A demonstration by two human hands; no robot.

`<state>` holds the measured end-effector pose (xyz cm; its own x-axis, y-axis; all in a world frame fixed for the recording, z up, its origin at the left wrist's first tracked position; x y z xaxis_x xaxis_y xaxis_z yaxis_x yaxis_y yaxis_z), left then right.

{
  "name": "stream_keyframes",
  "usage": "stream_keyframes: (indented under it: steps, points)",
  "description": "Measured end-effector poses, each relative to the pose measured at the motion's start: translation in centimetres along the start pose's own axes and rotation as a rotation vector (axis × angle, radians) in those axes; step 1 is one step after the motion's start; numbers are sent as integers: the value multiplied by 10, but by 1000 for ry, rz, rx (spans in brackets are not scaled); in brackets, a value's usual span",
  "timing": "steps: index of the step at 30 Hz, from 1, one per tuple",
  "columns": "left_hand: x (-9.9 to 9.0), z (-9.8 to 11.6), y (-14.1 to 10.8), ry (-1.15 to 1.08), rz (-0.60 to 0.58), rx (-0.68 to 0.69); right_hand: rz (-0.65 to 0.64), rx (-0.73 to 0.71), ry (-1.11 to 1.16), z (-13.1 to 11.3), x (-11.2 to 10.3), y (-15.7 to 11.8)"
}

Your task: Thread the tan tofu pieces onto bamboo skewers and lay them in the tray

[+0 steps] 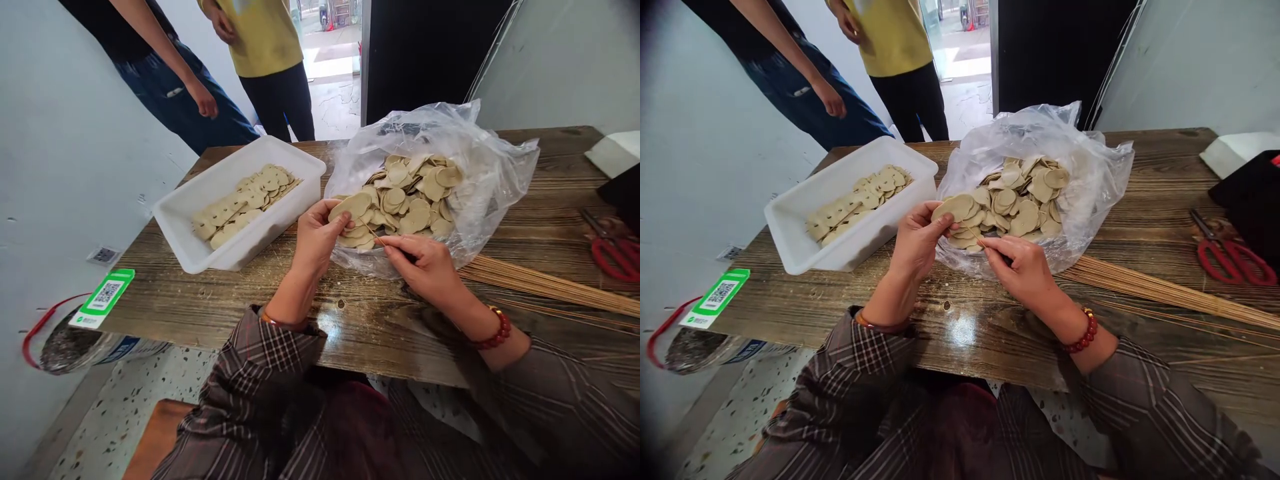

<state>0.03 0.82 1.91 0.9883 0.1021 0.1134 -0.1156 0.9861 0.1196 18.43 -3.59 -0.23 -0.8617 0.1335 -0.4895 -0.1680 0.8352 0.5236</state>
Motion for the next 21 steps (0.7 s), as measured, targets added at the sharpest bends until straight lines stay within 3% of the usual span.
stream_keyframes:
  steps: [21]
  points:
    - [-1, -2, 0, 164, 37, 123, -7, 15, 10, 4, 1, 0]
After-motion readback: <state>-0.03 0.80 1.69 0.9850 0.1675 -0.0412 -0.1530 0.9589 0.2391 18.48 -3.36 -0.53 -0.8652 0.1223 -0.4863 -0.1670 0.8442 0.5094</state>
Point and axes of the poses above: each hand's wrist, its own y-axis towards the middle knuckle, its own x-axis out of the palm, z = x × y, the point moved 1 cm from there along y, towards the middle knuckle, and after that the axes turned 3 degrees about z, right-handed, at the moved point
